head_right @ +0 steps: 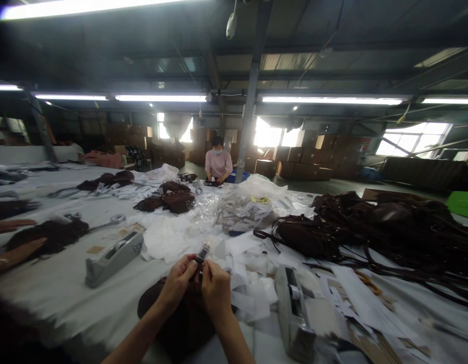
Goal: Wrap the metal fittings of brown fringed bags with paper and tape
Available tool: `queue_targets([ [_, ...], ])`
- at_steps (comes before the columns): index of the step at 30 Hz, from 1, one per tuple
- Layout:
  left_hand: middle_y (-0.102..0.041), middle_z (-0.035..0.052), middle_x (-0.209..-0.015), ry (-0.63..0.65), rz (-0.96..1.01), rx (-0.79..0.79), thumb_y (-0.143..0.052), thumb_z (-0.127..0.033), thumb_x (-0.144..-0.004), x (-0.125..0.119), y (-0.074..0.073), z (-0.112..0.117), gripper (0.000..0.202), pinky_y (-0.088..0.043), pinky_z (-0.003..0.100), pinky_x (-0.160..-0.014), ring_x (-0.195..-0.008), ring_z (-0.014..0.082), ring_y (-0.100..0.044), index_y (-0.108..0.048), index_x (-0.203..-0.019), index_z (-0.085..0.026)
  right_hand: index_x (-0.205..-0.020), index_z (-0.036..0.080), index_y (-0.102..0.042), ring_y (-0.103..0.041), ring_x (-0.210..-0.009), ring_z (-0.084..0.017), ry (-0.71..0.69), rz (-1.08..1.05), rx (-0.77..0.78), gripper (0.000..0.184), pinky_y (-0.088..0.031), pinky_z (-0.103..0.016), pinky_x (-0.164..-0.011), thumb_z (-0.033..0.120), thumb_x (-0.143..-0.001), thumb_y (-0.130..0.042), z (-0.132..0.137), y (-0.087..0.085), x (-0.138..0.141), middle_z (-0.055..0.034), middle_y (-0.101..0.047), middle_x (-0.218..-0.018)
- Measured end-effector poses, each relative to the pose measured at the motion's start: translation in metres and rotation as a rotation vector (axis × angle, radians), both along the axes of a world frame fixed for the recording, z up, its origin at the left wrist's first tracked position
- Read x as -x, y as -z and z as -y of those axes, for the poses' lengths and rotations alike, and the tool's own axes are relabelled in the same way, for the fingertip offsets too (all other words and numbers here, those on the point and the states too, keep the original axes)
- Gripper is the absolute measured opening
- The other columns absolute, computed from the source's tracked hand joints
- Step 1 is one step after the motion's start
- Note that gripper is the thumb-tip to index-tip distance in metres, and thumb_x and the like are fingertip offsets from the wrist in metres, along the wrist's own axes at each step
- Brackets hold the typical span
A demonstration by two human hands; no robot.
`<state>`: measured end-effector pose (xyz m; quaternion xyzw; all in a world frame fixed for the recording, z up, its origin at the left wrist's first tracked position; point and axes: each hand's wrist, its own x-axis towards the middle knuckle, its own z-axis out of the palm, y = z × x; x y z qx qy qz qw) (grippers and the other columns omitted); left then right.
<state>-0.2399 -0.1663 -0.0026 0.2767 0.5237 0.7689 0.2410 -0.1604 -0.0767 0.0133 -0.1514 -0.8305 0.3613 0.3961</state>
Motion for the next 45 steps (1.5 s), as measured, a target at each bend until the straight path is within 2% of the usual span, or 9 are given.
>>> queue_targets([
  [4,-0.059,-0.0035,-0.064,0.104,0.047,-0.049,-0.06,-0.042,-0.083,0.003,-0.002,0.005,0.052,-0.044,0.022,-0.057,-0.058,0.0108,-0.057,-0.041,-0.123,-0.015,-0.068,0.018,-0.063,-0.055,-0.054,-0.014,-0.022,0.034,0.03,0.032,-0.038,-0.023,-0.056,0.031,-0.09,-0.044,0.001,-0.001,0.0,-0.0023,-0.063,-0.06],
  [8,-0.063,-0.0001,-0.068,0.153,0.079,-0.07,-0.064,-0.042,-0.079,0.007,-0.003,0.007,0.044,-0.045,0.023,-0.059,-0.061,0.0129,-0.06,-0.047,-0.109,-0.015,-0.065,0.016,-0.061,-0.053,-0.052,-0.013,-0.124,0.077,0.134,0.036,-0.037,-0.021,-0.051,0.033,-0.091,-0.043,0.001,-0.007,0.001,-0.0014,-0.059,-0.056],
  [14,-0.059,-0.0047,-0.057,-0.032,0.08,-0.049,-0.07,-0.044,-0.072,0.012,0.003,0.005,0.037,-0.04,0.019,-0.051,-0.051,0.0099,-0.055,-0.05,-0.087,-0.017,-0.067,0.018,-0.062,-0.059,-0.059,-0.017,-0.047,0.057,-0.436,0.03,-0.039,-0.026,-0.06,0.019,-0.09,-0.042,-0.001,0.007,0.007,-0.0053,-0.065,-0.062],
  [16,-0.058,-0.0047,-0.056,-0.091,0.071,-0.033,-0.07,-0.044,-0.072,0.014,0.005,0.004,0.036,-0.039,0.019,-0.049,-0.05,0.0099,-0.055,-0.051,-0.084,-0.017,-0.069,0.018,-0.063,-0.062,-0.062,-0.018,-0.036,0.061,-0.503,0.031,-0.041,-0.027,-0.063,0.019,-0.091,-0.041,-0.001,0.012,0.009,-0.0063,-0.066,-0.064],
  [22,-0.065,0.0005,-0.066,-0.14,0.061,0.012,-0.067,-0.045,-0.074,0.016,0.008,0.001,0.036,-0.045,0.023,-0.054,-0.055,0.0137,-0.06,-0.052,-0.089,-0.016,-0.104,0.018,-0.065,-0.066,-0.08,-0.021,0.022,-0.076,-0.317,0.022,-0.049,-0.029,-0.072,0.029,-0.091,-0.05,-0.005,0.013,0.012,-0.0083,-0.071,-0.089],
  [26,-0.063,-0.0009,-0.063,-0.133,-0.013,0.027,-0.065,-0.041,-0.077,0.016,0.006,0.0,0.03,-0.044,0.022,-0.055,-0.055,0.0118,-0.058,-0.053,-0.087,-0.016,-0.091,0.02,-0.064,-0.064,-0.079,-0.02,-0.056,-0.034,-0.38,0.024,-0.048,-0.031,-0.073,0.024,-0.095,-0.041,-0.01,0.008,0.013,-0.0065,-0.068,-0.084],
  [31,-0.068,0.0027,-0.076,-0.019,-0.113,0.057,-0.062,-0.036,-0.078,0.012,0.003,0.004,0.028,-0.048,0.026,-0.066,-0.068,0.016,-0.063,-0.054,-0.096,-0.016,-0.083,0.018,-0.058,-0.059,-0.073,-0.019,0.04,0.026,-0.482,0.025,-0.044,-0.03,-0.065,0.021,-0.096,-0.036,-0.014,0.006,0.014,-0.0068,-0.063,-0.077],
  [37,-0.06,-0.0032,-0.059,-0.205,-0.369,0.257,-0.05,-0.027,-0.083,0.006,0.001,0.001,0.027,-0.04,0.026,-0.059,-0.057,0.0158,-0.057,-0.051,-0.108,-0.017,-0.073,0.019,-0.054,-0.054,-0.067,-0.02,0.079,0.023,-0.686,0.029,-0.04,-0.031,-0.064,0.016,-0.095,-0.035,-0.006,0.012,0.018,-0.0052,-0.058,-0.069],
  [45,-0.061,0.0029,-0.09,-0.047,-0.338,0.209,-0.047,-0.021,-0.081,0.019,0.01,-0.004,0.051,-0.045,0.026,-0.068,-0.069,0.0135,-0.058,-0.038,-0.131,-0.018,-0.079,0.019,-0.055,-0.057,-0.071,-0.017,0.02,0.061,-0.402,0.02,-0.04,-0.027,-0.063,0.018,-0.093,-0.041,-0.016,0.018,0.017,-0.0047,-0.061,-0.076],
])
